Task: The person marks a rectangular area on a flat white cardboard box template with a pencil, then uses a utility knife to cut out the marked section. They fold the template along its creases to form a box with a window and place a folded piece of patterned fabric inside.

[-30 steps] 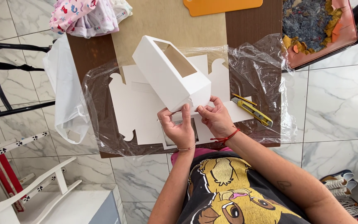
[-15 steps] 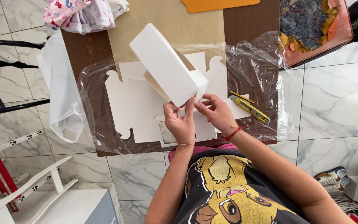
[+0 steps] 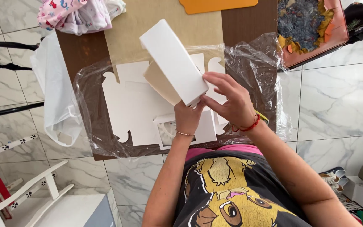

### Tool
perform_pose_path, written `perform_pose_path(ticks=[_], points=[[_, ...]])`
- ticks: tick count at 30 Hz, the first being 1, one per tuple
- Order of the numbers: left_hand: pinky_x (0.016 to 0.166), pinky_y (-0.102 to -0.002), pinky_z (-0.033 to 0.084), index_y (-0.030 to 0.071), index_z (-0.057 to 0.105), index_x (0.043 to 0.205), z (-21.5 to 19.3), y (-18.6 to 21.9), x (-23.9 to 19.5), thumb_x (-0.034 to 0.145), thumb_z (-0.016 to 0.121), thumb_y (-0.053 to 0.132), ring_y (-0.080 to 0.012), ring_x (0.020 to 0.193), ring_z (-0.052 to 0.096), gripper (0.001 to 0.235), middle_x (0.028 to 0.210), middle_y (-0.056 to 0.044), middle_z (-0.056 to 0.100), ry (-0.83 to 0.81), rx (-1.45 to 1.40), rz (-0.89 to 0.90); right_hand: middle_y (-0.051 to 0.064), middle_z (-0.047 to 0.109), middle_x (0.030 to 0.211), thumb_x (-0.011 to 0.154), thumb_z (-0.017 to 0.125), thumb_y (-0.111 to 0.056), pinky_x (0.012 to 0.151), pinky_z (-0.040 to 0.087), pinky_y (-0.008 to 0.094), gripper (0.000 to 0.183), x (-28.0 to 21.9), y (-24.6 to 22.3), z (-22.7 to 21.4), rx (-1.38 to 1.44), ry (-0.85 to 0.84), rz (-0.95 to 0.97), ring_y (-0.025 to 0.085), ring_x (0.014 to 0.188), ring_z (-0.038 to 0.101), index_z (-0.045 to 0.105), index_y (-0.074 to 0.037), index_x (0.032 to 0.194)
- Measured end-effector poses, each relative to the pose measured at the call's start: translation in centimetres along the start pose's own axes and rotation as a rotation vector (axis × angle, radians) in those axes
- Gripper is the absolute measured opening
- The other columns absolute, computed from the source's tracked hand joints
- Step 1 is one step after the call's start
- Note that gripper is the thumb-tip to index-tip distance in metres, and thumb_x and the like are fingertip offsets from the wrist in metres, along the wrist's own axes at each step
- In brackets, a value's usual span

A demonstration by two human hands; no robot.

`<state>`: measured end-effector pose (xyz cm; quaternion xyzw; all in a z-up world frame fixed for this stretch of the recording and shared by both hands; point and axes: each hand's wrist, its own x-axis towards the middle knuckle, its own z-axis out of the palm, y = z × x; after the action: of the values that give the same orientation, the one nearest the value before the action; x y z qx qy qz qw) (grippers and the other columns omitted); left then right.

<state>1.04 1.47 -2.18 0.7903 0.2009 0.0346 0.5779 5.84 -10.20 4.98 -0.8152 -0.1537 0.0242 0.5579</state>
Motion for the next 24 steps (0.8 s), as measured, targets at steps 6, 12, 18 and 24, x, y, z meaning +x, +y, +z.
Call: perform_pose_path(ticks=[6, 12, 18, 24], points=[[0.054, -0.034, 0.051, 0.004, 0.060, 0.073, 0.0, 3.3, 0.6, 0.068, 0.073, 0.012, -0.0310, 0.065, 0.062, 0.016, 0.063, -0.013, 0.062, 0.061, 0.190, 0.213, 0.017, 0.046, 0.123, 0.066, 0.078, -0.020, 0.073, 0.051, 0.034, 0.061, -0.2, -0.2, 1.0, -0.226, 0.064, -0.296, 0.034, 0.102, 0.054, 0.050, -0.011, 0.120], [0.061, -0.039, 0.050, 0.005, 0.060, 0.080, 0.2, 0.5, 0.7, 0.076, 0.062, 0.009, -0.0335, 0.071, 0.061, 0.007, 0.066, -0.014, 0.062, -0.123, 0.190, 0.178, 0.016, 0.050, 0.119, 0.068, 0.075, -0.011, 0.079, 0.048, 0.031, 0.034, 0.3, 0.5, 0.6, -0.427, 0.151, -0.482, 0.032, 0.109, 0.050, 0.065, -0.013, 0.100], [0.076, -0.033, 0.049, 0.005, 0.059, 0.100, -0.7, 2.8, 1.6, 0.081, 0.057, 0.007, -0.0268, 0.092, 0.059, 0.020, 0.088, -0.014, 0.065, -0.257, -0.160, 0.049, 0.016, 0.054, 0.112, 0.068, 0.071, 0.000, 0.075, 0.050, 0.035, 0.031, 1.6, 1.9, -0.9, -0.216, 0.093, -0.393, 0.034, 0.100, 0.055, 0.064, -0.006, 0.098], [0.077, -0.026, 0.049, 0.008, 0.058, 0.104, 0.1, 4.2, 2.9, 0.083, 0.056, 0.003, -0.0148, 0.088, 0.062, 0.022, 0.093, -0.009, 0.065, -0.256, -0.316, 0.060, 0.019, 0.056, 0.107, 0.074, 0.071, 0.002, 0.081, 0.047, 0.040, 0.022, 3.5, 2.8, -3.2, -0.107, 0.077, -0.355, 0.037, 0.101, 0.055, 0.063, 0.001, 0.095]])
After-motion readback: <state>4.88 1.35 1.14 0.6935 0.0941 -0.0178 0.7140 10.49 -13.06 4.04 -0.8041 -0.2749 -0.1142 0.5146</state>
